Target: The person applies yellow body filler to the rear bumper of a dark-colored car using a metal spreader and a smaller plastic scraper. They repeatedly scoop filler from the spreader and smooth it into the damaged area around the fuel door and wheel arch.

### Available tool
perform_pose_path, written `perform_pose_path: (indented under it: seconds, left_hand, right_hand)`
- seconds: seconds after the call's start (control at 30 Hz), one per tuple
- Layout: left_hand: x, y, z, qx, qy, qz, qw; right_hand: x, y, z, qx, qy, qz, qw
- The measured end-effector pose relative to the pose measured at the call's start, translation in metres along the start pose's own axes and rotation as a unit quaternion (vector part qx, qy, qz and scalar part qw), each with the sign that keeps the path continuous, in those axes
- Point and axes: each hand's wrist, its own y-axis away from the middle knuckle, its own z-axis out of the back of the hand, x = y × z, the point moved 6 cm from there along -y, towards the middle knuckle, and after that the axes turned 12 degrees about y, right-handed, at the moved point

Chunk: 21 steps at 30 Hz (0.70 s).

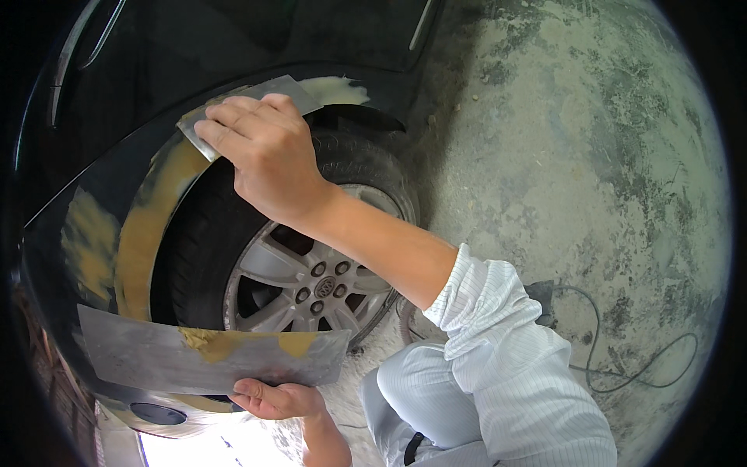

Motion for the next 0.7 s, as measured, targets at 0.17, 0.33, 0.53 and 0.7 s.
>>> perform_pose_path:
  seconds: [0.17, 0.33, 0.53, 0.7]
  left_hand:
    - [-0.001, 0.003, -0.007, -0.034, -0.034, -0.012, 0.999]
    - [-0.004, 0.000, 0.001, -0.014, -0.015, -0.008, 1.000]
    - [-0.007, -0.001, -0.004, -0.035, -0.032, -0.023, 0.999]
    - [-0.002, -0.004, -0.010, -0.084, -0.003, -0.018, 0.996]
  right_hand:
    - [0.009, 0.030, 0.006, 0.007, -0.016, 0.011, 1.000]
    - [0.005, 0.038, 0.022, 0.015, -0.004, 0.003, 1.000]
    - [-0.031, 0.004, 0.022, -0.023, 0.033, -0.027, 0.999]
    - [-0.035, -0.003, 0.010, -0.002, 0.029, -0.010, 1.000]
